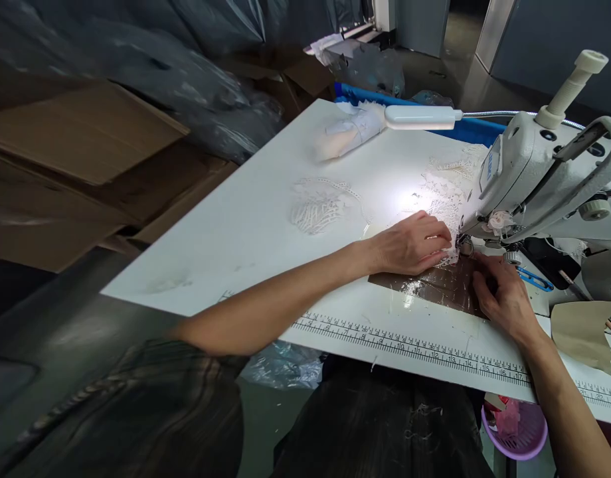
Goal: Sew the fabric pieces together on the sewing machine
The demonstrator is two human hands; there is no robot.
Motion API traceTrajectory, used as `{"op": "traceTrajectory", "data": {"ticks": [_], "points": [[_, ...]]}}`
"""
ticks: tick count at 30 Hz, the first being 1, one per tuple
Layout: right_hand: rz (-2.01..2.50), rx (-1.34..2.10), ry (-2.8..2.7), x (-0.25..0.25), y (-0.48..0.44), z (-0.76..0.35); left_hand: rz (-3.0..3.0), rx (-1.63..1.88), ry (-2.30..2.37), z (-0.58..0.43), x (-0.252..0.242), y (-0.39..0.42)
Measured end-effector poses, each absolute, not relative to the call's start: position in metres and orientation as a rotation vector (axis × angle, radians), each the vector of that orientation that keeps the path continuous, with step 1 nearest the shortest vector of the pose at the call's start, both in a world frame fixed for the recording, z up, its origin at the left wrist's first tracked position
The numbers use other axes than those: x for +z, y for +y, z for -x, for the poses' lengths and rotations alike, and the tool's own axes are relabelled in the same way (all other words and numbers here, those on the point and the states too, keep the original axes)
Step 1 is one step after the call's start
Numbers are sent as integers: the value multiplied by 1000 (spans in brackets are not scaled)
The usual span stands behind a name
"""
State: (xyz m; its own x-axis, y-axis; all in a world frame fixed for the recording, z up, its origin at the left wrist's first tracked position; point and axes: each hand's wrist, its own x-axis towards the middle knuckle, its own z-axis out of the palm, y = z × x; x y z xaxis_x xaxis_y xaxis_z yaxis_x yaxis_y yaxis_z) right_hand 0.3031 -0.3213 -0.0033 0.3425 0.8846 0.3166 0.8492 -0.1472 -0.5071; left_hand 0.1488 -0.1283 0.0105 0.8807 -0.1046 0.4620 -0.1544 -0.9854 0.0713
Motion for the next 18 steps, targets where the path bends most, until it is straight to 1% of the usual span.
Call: {"op": "traceTrajectory", "data": {"ticks": [2,5,12,18], "points": [[2001,52,-1511,-3,-320,-303,-2888,630,-318,-149,10,-126],[2017,56,-1508,-2,-319,-304,-2880,584,-331,-152,5,-127],[2005,66,-1491,-1,-319,-304,-2696,769,-76,-160,3,-134],[1998,96,-1518,1,-319,-303,-2898,756,-127,-160,-2,-138]]}}
